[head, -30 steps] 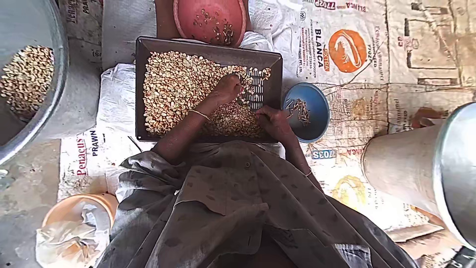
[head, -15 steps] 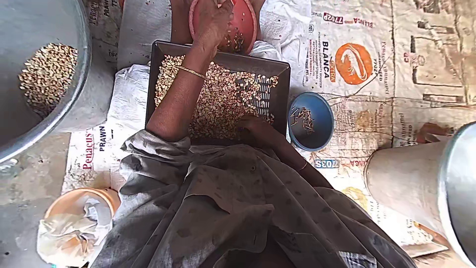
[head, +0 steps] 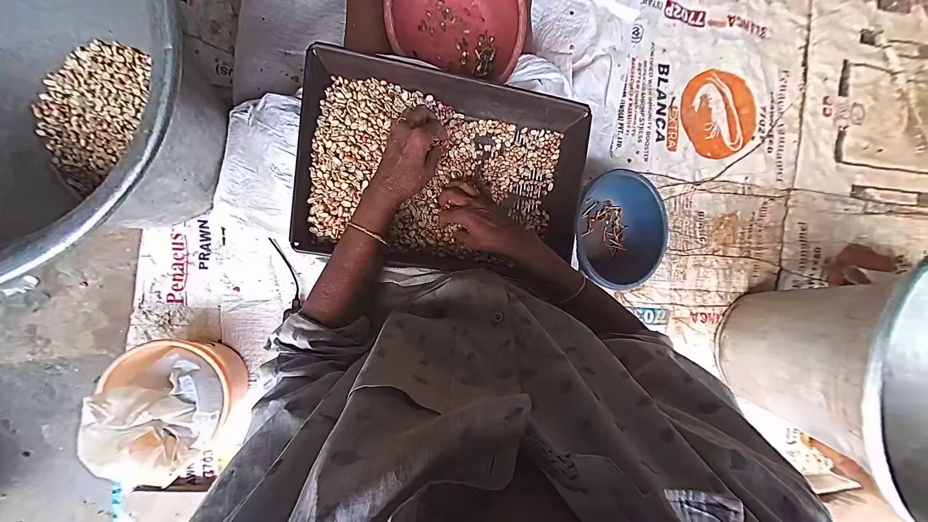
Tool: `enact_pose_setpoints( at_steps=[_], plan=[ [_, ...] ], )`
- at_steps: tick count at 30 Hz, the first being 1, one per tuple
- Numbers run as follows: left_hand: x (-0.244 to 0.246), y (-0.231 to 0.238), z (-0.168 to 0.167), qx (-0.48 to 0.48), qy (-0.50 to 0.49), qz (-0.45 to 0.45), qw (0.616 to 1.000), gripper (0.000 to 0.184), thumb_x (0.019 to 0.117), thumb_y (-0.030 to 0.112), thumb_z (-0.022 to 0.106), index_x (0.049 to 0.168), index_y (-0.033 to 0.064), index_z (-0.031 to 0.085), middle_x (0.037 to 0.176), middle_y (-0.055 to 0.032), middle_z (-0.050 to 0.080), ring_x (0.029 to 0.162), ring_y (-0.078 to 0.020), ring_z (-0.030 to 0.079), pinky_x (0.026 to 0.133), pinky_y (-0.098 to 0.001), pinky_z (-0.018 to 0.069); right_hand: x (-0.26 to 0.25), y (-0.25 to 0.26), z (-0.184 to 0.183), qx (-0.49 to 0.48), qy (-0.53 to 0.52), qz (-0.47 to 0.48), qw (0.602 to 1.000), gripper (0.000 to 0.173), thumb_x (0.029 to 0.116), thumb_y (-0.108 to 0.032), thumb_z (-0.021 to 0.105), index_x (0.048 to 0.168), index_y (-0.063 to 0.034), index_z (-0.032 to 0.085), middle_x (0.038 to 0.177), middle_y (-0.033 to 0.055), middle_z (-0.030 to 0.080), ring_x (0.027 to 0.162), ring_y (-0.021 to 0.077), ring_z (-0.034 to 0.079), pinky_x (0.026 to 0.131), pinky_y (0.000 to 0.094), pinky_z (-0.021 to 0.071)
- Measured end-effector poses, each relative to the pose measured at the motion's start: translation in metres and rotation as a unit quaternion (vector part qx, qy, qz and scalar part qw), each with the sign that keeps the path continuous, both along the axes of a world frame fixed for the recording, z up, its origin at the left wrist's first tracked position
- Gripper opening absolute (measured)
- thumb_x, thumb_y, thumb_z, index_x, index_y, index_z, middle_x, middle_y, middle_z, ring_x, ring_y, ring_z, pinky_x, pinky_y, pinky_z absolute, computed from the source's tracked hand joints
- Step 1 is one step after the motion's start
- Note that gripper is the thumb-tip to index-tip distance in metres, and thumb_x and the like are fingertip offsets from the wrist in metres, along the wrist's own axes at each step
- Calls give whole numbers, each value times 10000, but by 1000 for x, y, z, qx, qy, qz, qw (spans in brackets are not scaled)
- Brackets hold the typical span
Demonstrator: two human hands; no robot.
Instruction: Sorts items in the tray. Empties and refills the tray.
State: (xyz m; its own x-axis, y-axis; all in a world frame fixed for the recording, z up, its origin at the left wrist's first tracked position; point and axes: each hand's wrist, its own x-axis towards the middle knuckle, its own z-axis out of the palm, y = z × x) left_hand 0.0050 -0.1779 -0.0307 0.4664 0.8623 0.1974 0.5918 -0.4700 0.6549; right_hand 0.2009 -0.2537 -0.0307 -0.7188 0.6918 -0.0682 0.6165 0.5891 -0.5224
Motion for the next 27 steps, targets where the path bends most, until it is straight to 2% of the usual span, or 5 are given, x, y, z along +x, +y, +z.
enact_pose_setpoints(
  at_steps=[7,12,15,20,27],
  plan=[
    [-11,2,-3,0,22,5,1000,224,957,-13,553,1110,-46,714,1281,-243,630,1265,-442,549,1107,-578,392,85,9,23,-50,-128,-177,975,147,916,13,653,1045,35,721,1125,264,692,1145,467,634,994,651,474],
    [-9,4,-2,0,27,5,1000,234,970,-18,532,1113,-47,715,1276,-248,627,1258,-439,556,1116,-576,384,91,-9,54,-119,-43,-156,980,229,1020,-84,580,1189,-36,726,1052,159,740,881,284,725,827,498,586],
    [-10,3,-3,5,25,6,1000,236,969,-20,530,1117,-52,710,1281,-253,626,1259,-447,556,1109,-585,390,44,-11,38,-5,5,-157,988,219,1003,-101,597,1137,-14,747,1128,168,737,1051,331,713,945,534,543],
    [-14,3,-4,25,25,-5,999,213,984,23,552,1100,-62,710,1274,-260,630,1233,-444,580,1093,-567,417,-32,-21,-12,-8,101,99,990,216,910,-49,621,1016,-94,804,1145,101,736,1204,312,620,1068,516,429],
    [-11,4,-3,31,51,-17,998,220,996,50,550,1093,-81,698,1271,-274,620,1237,-465,568,1087,-574,421,58,-17,13,-9,-84,-101,991,120,939,-32,628,894,7,732,950,189,722,1025,396,677,1004,583,475]
  ],
)
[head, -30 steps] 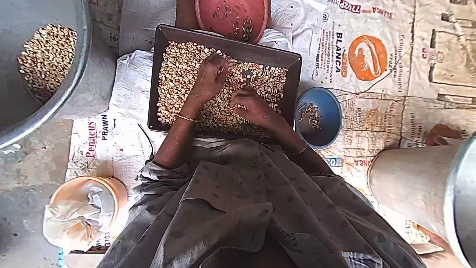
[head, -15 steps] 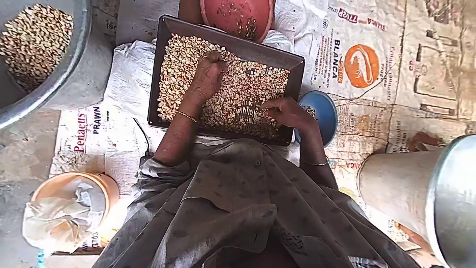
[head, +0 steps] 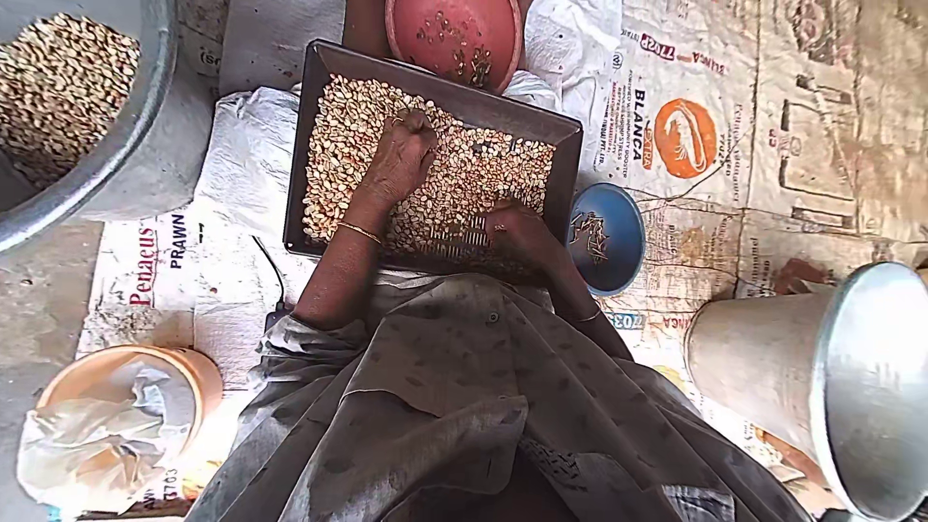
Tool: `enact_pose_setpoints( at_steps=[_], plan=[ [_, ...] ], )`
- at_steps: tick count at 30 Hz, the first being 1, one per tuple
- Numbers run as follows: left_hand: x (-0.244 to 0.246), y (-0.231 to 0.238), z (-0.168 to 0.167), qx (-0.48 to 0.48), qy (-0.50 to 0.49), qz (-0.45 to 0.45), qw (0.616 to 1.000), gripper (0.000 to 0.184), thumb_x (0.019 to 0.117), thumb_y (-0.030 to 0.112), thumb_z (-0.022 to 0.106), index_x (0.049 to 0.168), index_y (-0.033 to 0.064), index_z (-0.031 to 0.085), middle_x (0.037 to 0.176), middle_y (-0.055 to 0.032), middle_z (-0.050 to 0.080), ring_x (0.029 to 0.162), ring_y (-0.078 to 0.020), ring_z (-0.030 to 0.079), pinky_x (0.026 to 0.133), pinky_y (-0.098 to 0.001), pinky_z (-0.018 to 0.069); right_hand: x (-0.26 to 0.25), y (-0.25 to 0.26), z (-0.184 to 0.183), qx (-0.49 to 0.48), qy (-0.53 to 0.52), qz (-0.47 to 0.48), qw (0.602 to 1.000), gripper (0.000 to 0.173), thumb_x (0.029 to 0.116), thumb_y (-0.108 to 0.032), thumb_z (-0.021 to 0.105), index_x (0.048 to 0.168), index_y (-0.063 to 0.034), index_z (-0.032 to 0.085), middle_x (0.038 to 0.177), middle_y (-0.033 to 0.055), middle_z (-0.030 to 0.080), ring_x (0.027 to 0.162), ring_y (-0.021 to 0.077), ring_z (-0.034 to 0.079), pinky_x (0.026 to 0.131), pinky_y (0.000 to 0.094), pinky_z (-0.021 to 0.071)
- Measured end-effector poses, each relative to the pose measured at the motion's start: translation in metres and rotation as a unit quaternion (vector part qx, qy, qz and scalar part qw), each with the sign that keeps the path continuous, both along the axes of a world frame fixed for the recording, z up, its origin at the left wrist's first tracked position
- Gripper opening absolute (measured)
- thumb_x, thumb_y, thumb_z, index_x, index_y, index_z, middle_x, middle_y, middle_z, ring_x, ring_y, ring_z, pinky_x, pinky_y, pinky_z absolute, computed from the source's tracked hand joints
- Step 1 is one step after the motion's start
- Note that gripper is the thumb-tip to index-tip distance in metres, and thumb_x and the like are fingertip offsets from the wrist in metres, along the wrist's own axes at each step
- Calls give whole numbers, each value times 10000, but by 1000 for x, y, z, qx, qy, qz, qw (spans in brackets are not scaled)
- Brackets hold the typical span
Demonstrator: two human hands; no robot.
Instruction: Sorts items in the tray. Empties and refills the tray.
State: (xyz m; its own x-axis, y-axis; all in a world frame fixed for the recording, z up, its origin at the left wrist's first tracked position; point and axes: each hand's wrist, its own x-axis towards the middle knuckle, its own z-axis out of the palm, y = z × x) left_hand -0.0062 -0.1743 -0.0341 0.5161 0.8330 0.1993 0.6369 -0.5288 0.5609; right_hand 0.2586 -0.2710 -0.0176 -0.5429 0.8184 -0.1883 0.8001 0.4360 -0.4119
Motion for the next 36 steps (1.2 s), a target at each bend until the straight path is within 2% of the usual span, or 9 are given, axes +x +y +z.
enact_pose_setpoints(
  at_steps=[3,6,10,16,20,24,26,30,36],
  plan=[
    [4,1,1,-13,11,12,1000,226,996,46,542,1110,-74,696,1286,-267,612,1258,-469,548,1086,-621,393,44,1,14,-46,25,-76,996,145,939,-35,608,965,20,739,958,214,728,947,394,704,856,615,528],
    [8,-1,3,-23,25,20,999,227,1001,50,537,1124,-60,692,1305,-256,600,1277,-473,530,1090,-680,343,54,6,36,-100,46,-136,985,152,977,-69,633,1068,-26,747,1013,168,731,867,293,709,779,521,570],
    [9,-3,4,-29,18,20,999,227,993,31,537,1130,-62,691,1310,-263,601,1276,-473,537,1093,-680,338,40,26,31,7,3,-200,980,244,986,-76,553,1145,-10,726,1147,216,706,1077,390,678,929,604,505],
    [11,-3,3,-27,8,34,999,247,1005,27,499,1142,-56,688,1319,-255,599,1292,-467,524,1085,-671,346,-18,30,6,14,109,-130,985,205,1003,-77,557,1084,0,729,1062,167,725,975,289,705,896,477,547],
    [11,-3,4,-27,-7,41,999,263,1003,22,483,1143,-56,691,1316,-249,603,1299,-449,528,1099,-643,359,-58,23,-8,25,52,-69,996,210,997,-71,566,1073,-4,749,1091,184,728,1032,358,703,905,526,545],
    [9,-4,4,-20,-27,47,998,256,994,11,494,1129,-70,697,1298,-262,609,1268,-452,551,1078,-639,381,-76,18,-12,38,-35,-96,994,182,989,-32,567,1093,20,707,1135,235,687,1002,411,701,826,541,567],
    [10,-4,4,-22,-22,51,998,244,995,12,502,1125,-66,692,1297,-254,605,1272,-454,545,1081,-655,374,-78,17,-10,28,-38,-115,992,202,983,-15,565,1132,7,699,1195,226,683,1050,404,697,853,537,567],
    [12,-5,3,-20,-21,50,998,253,996,14,497,1140,-60,691,1307,-245,603,1290,-449,535,1087,-656,376,-74,20,-12,3,-9,-142,990,187,981,-30,568,1138,24,655,1170,222,684,1069,392,686,909,541,542],
    [10,-6,2,-1,-33,48,998,250,996,8,488,1111,-63,698,1282,-248,615,1265,-450,553,1062,-651,400,-84,15,-15,59,-89,-138,985,224,1011,-85,537,1155,9,681,1184,225,682,962,404,714,784,548,574]
  ],
)
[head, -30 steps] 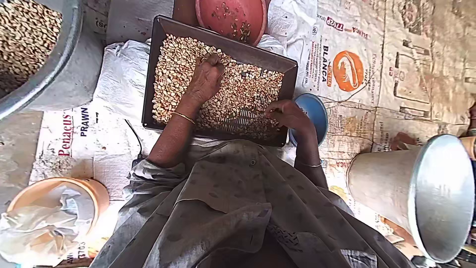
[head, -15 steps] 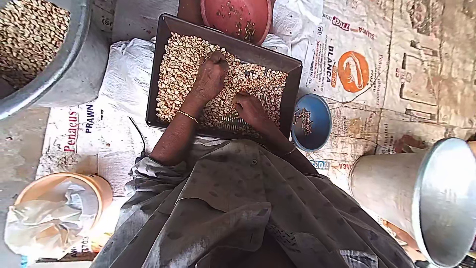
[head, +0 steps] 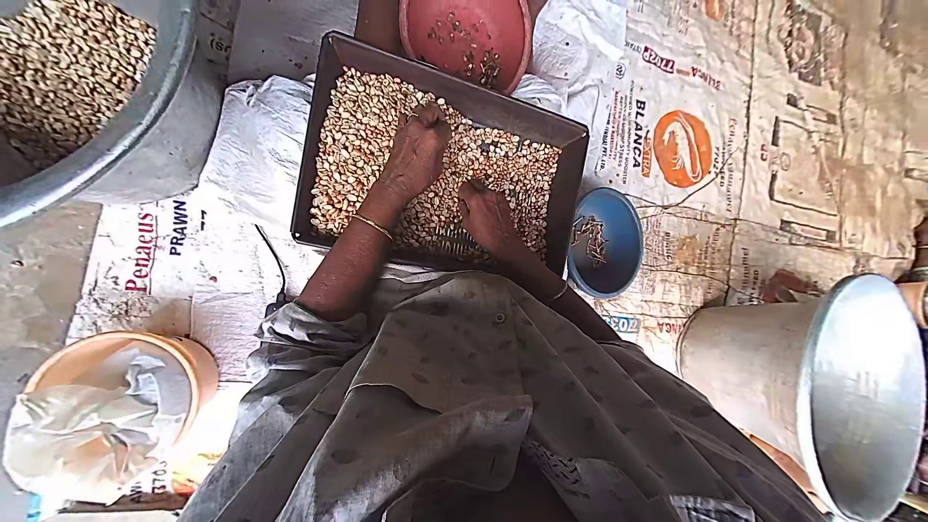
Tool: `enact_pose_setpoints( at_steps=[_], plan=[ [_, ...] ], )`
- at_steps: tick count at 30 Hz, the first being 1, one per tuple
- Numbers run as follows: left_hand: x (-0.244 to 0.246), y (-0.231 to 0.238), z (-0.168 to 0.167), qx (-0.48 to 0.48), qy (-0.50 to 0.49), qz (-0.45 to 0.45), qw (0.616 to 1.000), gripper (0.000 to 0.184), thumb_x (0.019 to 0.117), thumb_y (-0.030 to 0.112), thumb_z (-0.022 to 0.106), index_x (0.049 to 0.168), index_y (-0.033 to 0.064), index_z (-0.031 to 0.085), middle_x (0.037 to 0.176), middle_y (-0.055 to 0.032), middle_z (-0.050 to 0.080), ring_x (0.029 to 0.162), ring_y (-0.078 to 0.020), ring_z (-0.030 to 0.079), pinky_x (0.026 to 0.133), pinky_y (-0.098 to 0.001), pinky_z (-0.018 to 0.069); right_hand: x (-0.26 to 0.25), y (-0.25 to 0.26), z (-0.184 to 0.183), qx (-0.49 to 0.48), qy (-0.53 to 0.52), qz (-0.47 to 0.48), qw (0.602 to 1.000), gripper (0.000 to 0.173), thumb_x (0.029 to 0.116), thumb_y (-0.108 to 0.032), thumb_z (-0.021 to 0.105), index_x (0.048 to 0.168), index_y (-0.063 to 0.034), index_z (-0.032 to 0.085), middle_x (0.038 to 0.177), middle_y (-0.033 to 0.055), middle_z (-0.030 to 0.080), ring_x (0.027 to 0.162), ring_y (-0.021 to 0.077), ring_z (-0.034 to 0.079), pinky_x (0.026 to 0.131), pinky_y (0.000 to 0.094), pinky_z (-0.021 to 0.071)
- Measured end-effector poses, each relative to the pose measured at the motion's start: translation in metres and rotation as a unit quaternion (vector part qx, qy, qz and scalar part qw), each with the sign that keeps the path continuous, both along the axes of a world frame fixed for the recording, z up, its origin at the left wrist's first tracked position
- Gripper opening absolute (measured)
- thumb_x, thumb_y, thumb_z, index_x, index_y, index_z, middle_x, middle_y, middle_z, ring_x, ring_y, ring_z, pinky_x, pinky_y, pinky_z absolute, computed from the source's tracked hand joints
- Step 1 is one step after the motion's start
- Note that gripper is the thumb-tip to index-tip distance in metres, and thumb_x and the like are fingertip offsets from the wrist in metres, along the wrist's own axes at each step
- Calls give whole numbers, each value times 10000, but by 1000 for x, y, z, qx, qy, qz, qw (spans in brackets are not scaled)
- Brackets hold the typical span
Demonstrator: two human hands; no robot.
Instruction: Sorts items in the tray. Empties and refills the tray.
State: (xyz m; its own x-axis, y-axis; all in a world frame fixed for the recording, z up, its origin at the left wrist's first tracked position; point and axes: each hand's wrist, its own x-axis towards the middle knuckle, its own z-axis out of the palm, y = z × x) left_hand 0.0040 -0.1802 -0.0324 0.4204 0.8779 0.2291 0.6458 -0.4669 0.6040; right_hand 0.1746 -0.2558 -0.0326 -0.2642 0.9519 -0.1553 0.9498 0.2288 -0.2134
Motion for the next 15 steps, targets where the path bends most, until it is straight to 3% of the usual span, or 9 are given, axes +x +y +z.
enact_pose_setpoints(
  at_steps=[2,5,8,11,15],
  plan=[
    [0,-1,0,4,1,-5,1000,253,999,15,483,1107,-67,697,1269,-252,618,1248,-452,560,1047,-633,411,0,1,0,-5,4,1,1000,205,999,-79,551,1132,12,677,1178,222,687,968,405,713,783,554,566],
    [0,-1,0,4,5,-12,1000,253,1002,22,487,1108,-73,697,1275,-259,614,1246,-457,563,1053,-639,409,6,6,5,-29,43,-1,999,203,985,-47,559,1129,1,694,1194,215,685,1071,394,687,878,556,545],
    [1,-2,1,0,15,-12,1000,251,1004,31,487,1102,-62,698,1288,-251,610,1255,-449,561,1061,-650,397,6,2,1,10,19,23,1000,226,981,-44,570,1149,-33,722,1211,204,689,1005,400,707,782,559,563],
    [3,-4,3,0,18,-22,1000,250,1005,42,491,1101,-51,702,1300,-248,608,1254,-461,556,1032,-677,381,6,2,1,10,-4,55,998,214,987,-56,563,1139,-22,710,1171,207,689,972,403,707,757,563,560],
    [4,-7,0,18,23,-62,998,239,995,54,509,1084,-22,718,1264,-239,631,1208,-453,584,1006,-694,367,16,3,6,-65,55,59,995,159,962,-102,586,1035,-3,687,1090,199,695,1025,381,685,858,569,524]
  ],
)
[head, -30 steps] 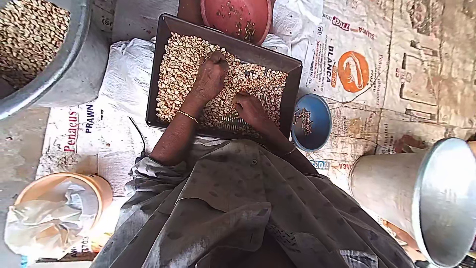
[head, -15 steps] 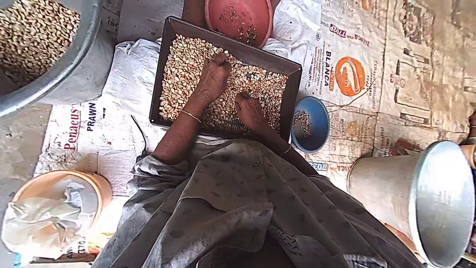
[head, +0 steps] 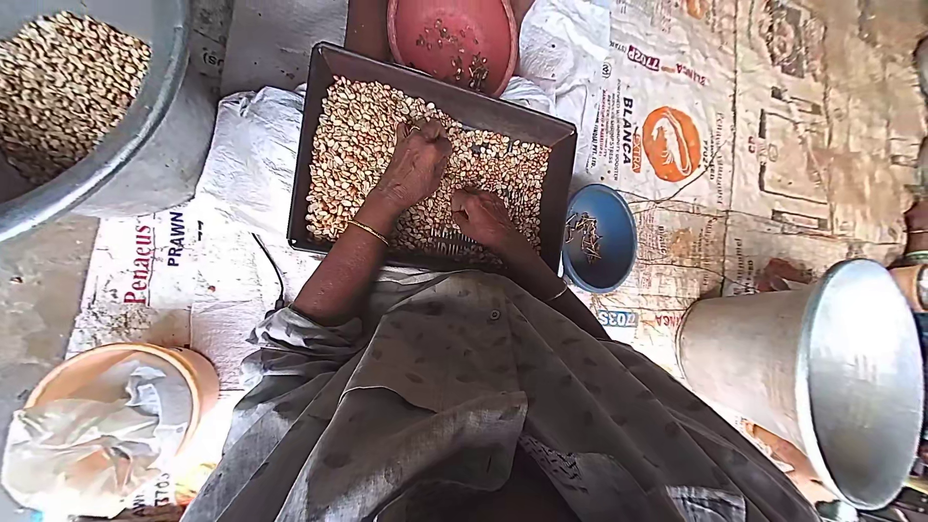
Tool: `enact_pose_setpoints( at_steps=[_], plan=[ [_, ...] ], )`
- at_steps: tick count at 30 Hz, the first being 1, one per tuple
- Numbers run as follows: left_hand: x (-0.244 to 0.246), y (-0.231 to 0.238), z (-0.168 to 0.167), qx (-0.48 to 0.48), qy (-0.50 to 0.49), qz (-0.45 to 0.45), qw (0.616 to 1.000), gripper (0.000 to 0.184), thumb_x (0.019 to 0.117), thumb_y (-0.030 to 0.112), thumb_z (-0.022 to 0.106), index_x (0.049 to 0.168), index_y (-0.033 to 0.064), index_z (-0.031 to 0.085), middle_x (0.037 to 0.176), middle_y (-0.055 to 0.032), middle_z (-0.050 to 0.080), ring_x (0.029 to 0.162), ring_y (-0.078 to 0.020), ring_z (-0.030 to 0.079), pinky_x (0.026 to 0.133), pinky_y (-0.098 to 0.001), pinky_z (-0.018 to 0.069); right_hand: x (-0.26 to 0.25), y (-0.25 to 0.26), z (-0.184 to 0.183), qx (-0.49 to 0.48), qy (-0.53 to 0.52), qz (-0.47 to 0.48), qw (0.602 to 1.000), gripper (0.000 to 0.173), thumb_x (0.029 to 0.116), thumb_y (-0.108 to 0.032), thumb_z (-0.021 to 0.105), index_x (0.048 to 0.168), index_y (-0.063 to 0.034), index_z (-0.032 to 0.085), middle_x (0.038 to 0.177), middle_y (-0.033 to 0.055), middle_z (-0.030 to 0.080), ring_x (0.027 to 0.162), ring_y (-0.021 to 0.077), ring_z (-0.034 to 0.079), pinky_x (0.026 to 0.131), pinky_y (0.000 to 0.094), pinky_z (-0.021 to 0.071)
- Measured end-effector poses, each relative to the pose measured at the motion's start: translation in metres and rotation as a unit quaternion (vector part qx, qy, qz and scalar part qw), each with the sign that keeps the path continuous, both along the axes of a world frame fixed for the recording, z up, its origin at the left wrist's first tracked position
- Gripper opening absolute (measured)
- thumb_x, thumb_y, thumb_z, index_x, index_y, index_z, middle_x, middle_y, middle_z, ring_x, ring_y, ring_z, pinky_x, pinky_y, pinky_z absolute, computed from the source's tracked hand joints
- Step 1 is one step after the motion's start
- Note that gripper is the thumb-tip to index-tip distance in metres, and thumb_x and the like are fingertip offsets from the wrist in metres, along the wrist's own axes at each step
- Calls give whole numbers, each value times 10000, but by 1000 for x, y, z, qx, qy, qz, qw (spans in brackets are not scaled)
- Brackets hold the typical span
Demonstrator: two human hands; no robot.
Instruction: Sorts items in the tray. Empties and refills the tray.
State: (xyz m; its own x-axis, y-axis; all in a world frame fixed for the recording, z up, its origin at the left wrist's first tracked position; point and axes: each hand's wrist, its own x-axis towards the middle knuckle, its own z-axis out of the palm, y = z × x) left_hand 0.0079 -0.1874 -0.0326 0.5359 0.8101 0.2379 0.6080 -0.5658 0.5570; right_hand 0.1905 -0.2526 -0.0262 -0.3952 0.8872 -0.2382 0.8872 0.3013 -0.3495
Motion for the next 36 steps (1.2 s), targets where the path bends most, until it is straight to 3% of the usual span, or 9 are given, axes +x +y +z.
enact_pose_setpoints(
  at_steps=[3,7,12,22,26,29,32,34,36],
  plan=[
    [5,-2,-3,8,12,-46,999,231,989,54,528,1078,6,736,1219,-220,642,1198,-438,575,1010,-679,354,23,-5,4,-13,95,-57,994,169,974,-100,596,1049,-13,720,1039,172,725,999,341,695,895,555,522],
    [13,-5,-8,9,41,-94,995,234,999,47,516,1067,0,735,1157,-218,647,1162,-412,588,1055,-634,328,70,-17,15,5,240,-139,961,144,974,-78,625,1063,15,689,921,133,719,776,188,698,747,382,587],
    [25,-10,-11,13,57,-114,992,231,984,3,519,1084,-18,726,1156,-238,638,1155,-436,583,1046,-646,324,108,-44,32,35,363,-166,916,113,916,-26,690,1017,23,688,919,60,701,779,64,669,752,253,584],
    [35,-14,-17,6,34,-103,994,247,996,29,513,1126,-42,710,1200,-261,634,1187,-463,578,1048,-654,348,151,-76,36,80,471,-236,846,95,896,19,683,967,-43,679,853,-24,744,762,88,733,773,302,638],
    [41,-18,-22,-15,22,-182,983,253,1003,28,532,1174,-58,698,1279,-259,627,1263,-435,571,1131,-526,423,165,-81,39,134,441,-251,851,63,916,2,652,968,-32,664,860,-20,725,758,88,720,760,311,638],
    [44,-22,-24,-18,33,-229,973,236,1021,49,530,1132,-24,725,1190,-229,648,1177,-397,611,1064,-491,475,193,-80,51,239,271,-356,862,131,943,-83,658,1018,24,663,928,91,713,801,139,703,755,331,603],
    [45,-23,-21,-69,30,-284,956,209,1002,29,545,1048,-14,745,1123,-199,651,1084,-357,639,978,-490,519,161,-93,111,143,120,-454,872,369,1030,-106,579,1367,37,531,1377,237,575,1226,287,609,1011,410,509],
    [47,-22,-22,-108,22,-316,942,182,979,26,577,1012,13,756,1082,-164,664,1060,-322,645,978,-485,516,131,-90,130,117,130,-438,882,317,1070,-93,510,1362,31,515,1344,200,601,1205,207,629,1004,322,520],
    [49,-22,-25,-138,14,-337,931,170,969,31,603,1004,45,769,1050,-135,691,1041,-294,656,979,-474,512,126,-71,105,114,196,-346,910,236,1064,-83,506,1245,46,585,1183,174,669,1062,165,679,936,300,554]
  ],
)
